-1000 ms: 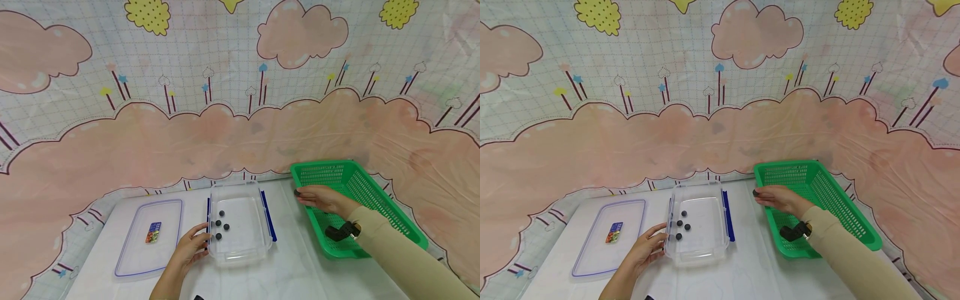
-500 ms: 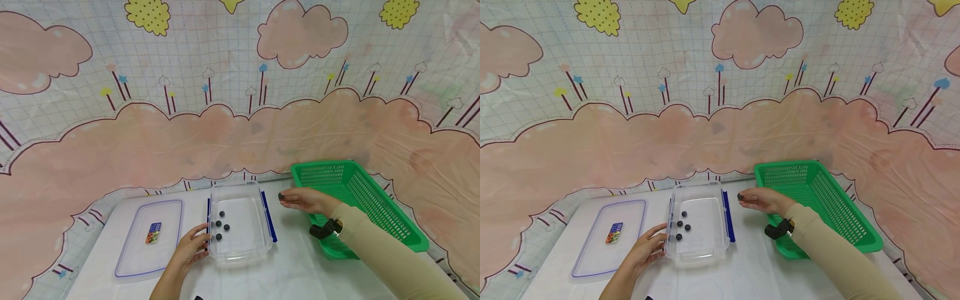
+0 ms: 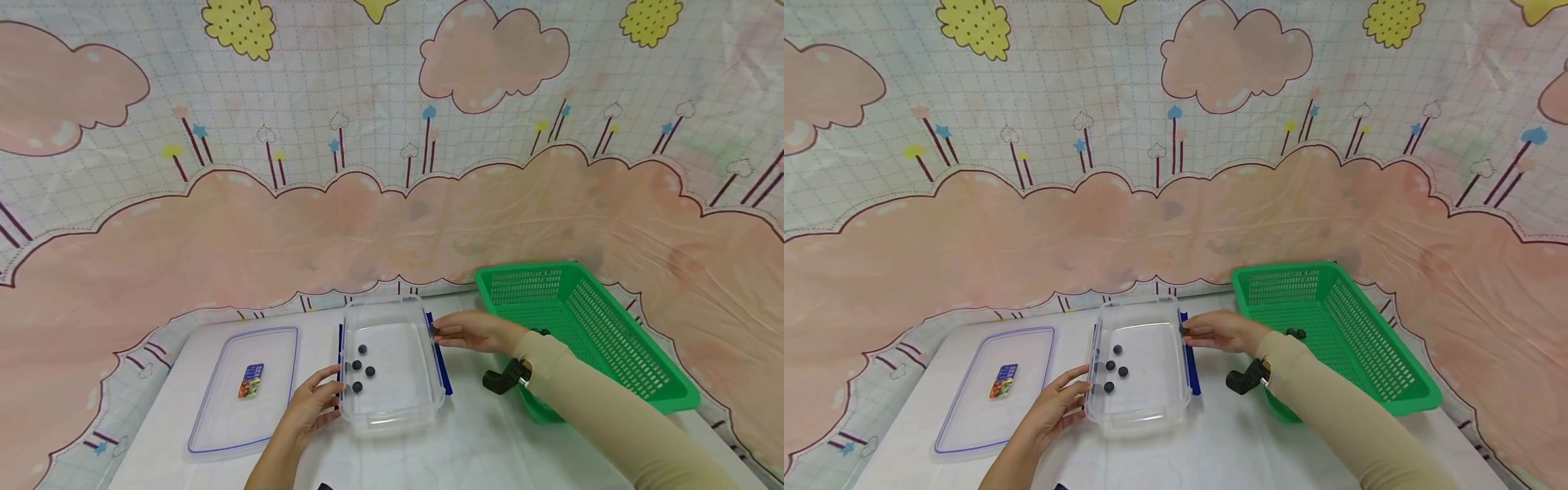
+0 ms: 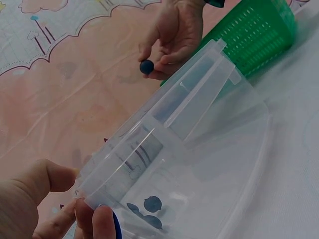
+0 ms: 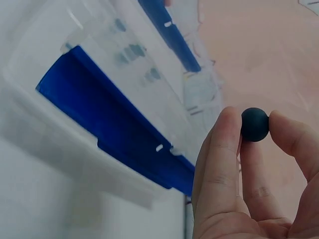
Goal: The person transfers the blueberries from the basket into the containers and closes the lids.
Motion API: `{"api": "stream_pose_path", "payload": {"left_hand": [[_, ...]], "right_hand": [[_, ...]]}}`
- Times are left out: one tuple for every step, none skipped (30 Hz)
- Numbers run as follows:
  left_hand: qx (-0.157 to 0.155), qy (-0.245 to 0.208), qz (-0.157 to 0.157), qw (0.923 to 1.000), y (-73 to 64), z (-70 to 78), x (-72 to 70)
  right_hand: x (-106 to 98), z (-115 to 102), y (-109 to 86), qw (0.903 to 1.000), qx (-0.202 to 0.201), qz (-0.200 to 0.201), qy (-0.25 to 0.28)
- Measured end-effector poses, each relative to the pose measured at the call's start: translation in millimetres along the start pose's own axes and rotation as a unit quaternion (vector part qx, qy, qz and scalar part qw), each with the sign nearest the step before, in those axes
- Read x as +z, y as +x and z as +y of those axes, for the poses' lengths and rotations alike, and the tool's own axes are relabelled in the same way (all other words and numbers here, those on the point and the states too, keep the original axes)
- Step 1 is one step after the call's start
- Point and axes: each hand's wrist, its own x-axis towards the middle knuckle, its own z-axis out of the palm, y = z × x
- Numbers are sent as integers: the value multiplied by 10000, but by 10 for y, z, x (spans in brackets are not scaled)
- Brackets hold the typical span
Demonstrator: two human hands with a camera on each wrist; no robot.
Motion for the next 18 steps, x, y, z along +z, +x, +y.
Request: {"api": "stream_pose_path", "payload": {"left_hand": [[-6, 1, 7, 10000, -1, 1, 4], [-3, -5, 12, 10000, -1, 2, 6], [0, 4, 15, 10000, -1, 3, 7], [1, 12, 16, 10000, -3, 1, 11], [0, 23, 16, 10000, -5, 0, 15], [-1, 29, 18, 10000, -8, -1, 19], [4, 29, 18, 10000, -9, -3, 18], [9, 27, 19, 10000, -10, -5, 16], [11, 33, 20, 10000, -11, -6, 14], [14, 31, 23, 10000, -10, -9, 14], [16, 27, 23, 10000, -9, -11, 13], [21, 25, 23, 10000, -8, -14, 13], [24, 26, 25, 10000, -7, -17, 13], [25, 32, 29, 10000, -7, -19, 12], [27, 40, 31, 10000, -8, -21, 12], [32, 43, 28, 10000, -10, -22, 12], [36, 42, 26, 10000, -12, -23, 12], [38, 44, 26, 10000, -15, -23, 12]], "right_hand": [[21, -3, 10, 10000, 35, 25, -28], [45, -7, 20, 9999, 68, 48, -62], [62, -11, 32, 9999, 82, 21, -96], [75, -10, 41, 9999, 86, 1, -116], [90, -8, 52, 9999, 101, 17, -117], [106, -7, 62, 9998, 114, 38, -128], [124, -7, 75, 9999, 102, 29, -134], [143, -12, 83, 9999, 102, 18, -132], [163, -13, 92, 9999, 113, 27, -113], [184, -15, 99, 9999, 123, 30, -115], [205, -19, 104, 9998, 141, 27, -127], [227, -21, 105, 9998, 122, -6, -167], [249, -22, 111, 9998, 113, -38, -183], [275, -24, 120, 9997, 119, -41, -218], [301, -23, 131, 9996, 116, -44, -257], [321, -22, 141, 9993, 82, -79, -344], [345, -21, 155, 9992, 77, -72, -390], [369, -20, 168, 9990, 64, -54, -443]]}}
